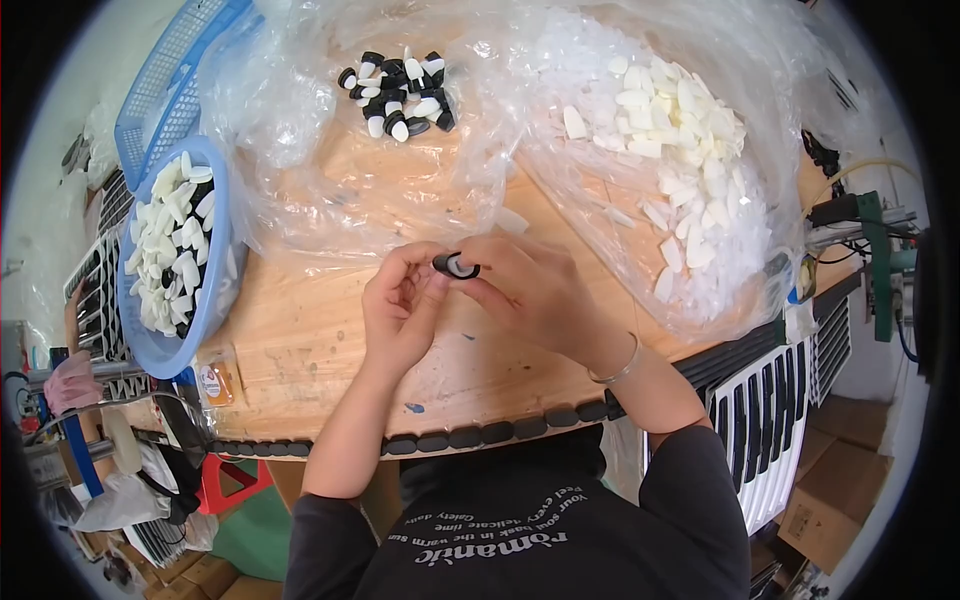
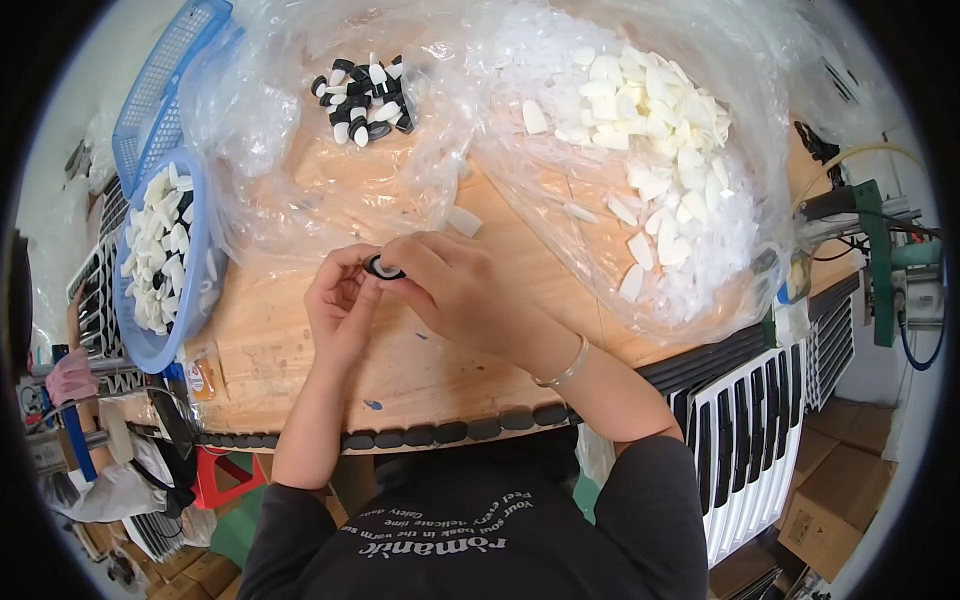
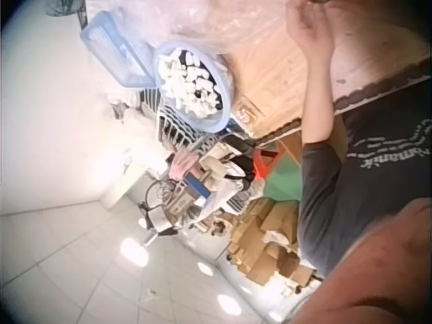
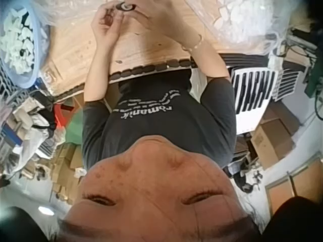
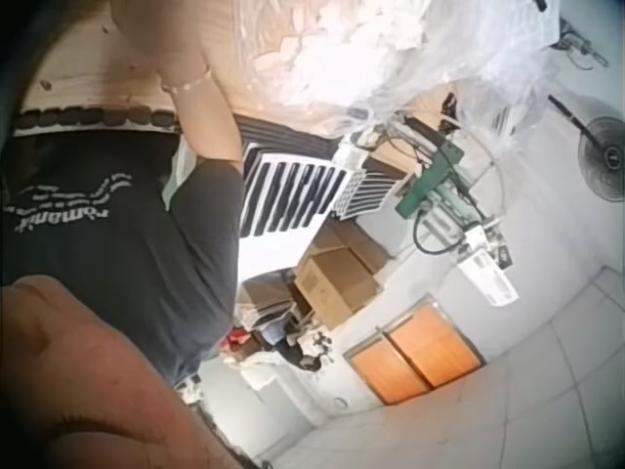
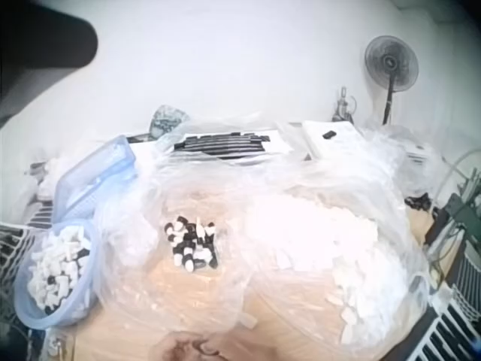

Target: Assembling small plastic and rubber components by hand at a workbench.

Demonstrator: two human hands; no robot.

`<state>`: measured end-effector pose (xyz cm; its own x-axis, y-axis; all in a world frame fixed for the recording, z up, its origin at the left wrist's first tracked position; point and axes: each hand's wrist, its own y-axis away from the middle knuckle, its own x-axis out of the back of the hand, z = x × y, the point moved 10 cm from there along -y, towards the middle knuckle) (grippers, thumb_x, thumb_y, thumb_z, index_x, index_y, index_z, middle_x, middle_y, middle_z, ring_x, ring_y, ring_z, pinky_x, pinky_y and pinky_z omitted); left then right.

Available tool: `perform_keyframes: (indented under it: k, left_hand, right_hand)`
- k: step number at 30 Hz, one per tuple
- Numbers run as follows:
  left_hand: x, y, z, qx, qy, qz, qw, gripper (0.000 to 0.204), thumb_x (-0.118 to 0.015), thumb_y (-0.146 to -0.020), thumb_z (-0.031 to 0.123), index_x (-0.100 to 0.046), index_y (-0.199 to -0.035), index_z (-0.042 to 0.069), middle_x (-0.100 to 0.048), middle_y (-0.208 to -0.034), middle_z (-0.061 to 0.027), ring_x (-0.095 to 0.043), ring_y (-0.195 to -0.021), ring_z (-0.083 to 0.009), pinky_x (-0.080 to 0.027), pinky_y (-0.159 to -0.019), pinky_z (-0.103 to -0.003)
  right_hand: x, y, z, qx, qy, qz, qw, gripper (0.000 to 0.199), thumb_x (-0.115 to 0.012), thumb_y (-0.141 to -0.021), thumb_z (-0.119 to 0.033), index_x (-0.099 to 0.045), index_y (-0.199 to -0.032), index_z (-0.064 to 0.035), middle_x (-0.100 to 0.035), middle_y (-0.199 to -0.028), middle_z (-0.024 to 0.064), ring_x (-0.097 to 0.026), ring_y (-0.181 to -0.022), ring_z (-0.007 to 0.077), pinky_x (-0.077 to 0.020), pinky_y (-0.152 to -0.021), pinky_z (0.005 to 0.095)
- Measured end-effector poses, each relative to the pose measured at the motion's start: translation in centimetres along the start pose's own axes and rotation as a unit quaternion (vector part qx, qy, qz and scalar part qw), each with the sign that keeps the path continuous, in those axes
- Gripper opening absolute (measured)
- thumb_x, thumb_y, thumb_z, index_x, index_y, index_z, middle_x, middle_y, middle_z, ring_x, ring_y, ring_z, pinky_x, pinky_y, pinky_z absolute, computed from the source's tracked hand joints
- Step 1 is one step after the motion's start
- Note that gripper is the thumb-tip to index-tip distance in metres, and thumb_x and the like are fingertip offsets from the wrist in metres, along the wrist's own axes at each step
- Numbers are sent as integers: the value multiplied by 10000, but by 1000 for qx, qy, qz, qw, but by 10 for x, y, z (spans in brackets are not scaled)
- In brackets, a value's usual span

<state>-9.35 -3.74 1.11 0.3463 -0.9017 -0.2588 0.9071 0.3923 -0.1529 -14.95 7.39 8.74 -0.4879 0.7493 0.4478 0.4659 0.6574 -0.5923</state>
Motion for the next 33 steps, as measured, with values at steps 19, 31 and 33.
perform_keyframes:
  k: [19, 31, 33]
  left_hand:
    - [5, -1, 4, -74, -122, -7, 990, 132, -601, -844, -63, -618, -966, -18, -637, -885, -64, -585, -806, -130, -463, -734, -240]
    - [-10, -3, 34, -199, -317, -52, 926, 154, -624, -740, -107, -641, -873, -31, -636, -866, -139, -595, -806, -265, -474, -734, -308]
    - [-9, -2, 29, -184, -303, -49, 934, 152, -628, -741, -109, -648, -870, -31, -642, -873, -134, -598, -816, -254, -473, -745, -307]
  right_hand:
    - [-2, 1, -13, 37, 49, -26, 998, 178, -669, -790, -31, -585, -946, -21, -628, -847, 110, -627, -754, 284, -502, -651, 340]
    - [-4, 0, -7, -11, 19, -68, 997, 174, -652, -811, -54, -558, -956, -34, -597, -804, 112, -603, -716, 292, -475, -631, 354]
    - [-2, 0, -6, -14, 29, -62, 998, 190, -664, -805, -50, -558, -962, -37, -599, -809, 111, -605, -711, 287, -475, -627, 347]
